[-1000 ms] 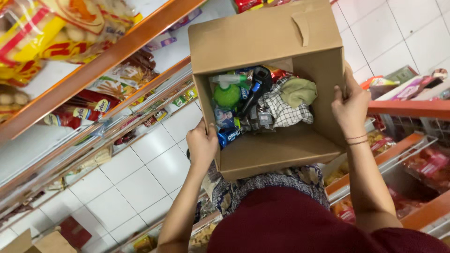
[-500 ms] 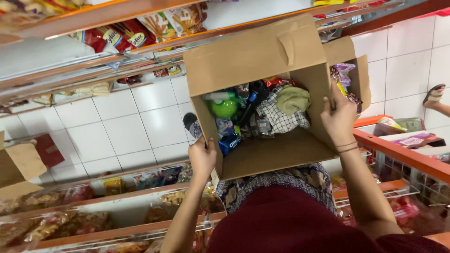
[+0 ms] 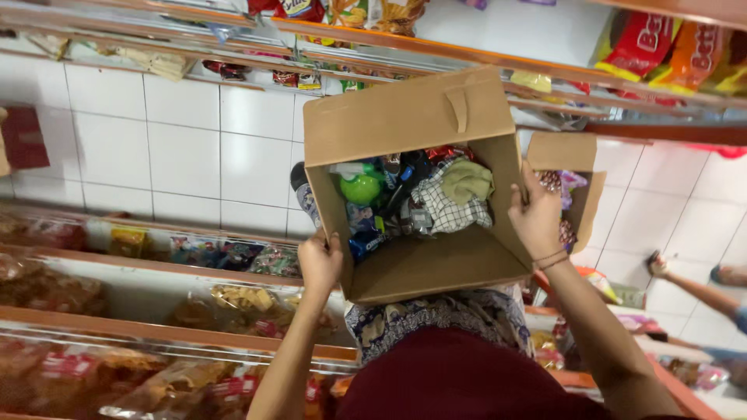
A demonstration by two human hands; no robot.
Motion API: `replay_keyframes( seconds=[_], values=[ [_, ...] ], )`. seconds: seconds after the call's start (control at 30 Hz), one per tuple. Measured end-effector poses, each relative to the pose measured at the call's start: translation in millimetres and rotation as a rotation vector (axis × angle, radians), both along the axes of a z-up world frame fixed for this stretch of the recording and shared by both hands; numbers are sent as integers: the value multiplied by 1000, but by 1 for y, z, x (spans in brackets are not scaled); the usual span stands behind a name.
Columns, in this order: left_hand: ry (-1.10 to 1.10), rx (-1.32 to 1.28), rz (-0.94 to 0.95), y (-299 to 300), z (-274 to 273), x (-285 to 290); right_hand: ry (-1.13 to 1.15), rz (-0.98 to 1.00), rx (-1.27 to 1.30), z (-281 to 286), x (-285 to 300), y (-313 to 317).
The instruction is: The person sorts snack packages between a cardboard box and a retail shelf, then sprays a liquid cleaner onto a shelf and wipes it with two different cloths.
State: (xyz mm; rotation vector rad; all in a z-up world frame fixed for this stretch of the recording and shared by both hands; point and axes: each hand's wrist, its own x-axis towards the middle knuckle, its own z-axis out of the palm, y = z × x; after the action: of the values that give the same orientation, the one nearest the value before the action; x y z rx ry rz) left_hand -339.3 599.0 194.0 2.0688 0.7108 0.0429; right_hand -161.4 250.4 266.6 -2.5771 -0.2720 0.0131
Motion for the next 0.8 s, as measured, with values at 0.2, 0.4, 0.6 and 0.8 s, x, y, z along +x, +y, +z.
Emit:
replay_keyframes(
  seconds=[0.2, 0.4, 0.6, 0.8],
  values=[
    [4, 110, 170, -22, 15, -22, 69, 129, 2, 5, 11, -15],
    [-46, 230, 194, -24, 27, -34, 185, 198, 66, -9, 15, -25],
    [-71, 121, 212, -15, 13, -56, 277, 251, 149, -28, 8, -7],
    [13, 95, 278, -25, -34, -68, 238, 392, 160, -54, 9, 9]
  ],
)
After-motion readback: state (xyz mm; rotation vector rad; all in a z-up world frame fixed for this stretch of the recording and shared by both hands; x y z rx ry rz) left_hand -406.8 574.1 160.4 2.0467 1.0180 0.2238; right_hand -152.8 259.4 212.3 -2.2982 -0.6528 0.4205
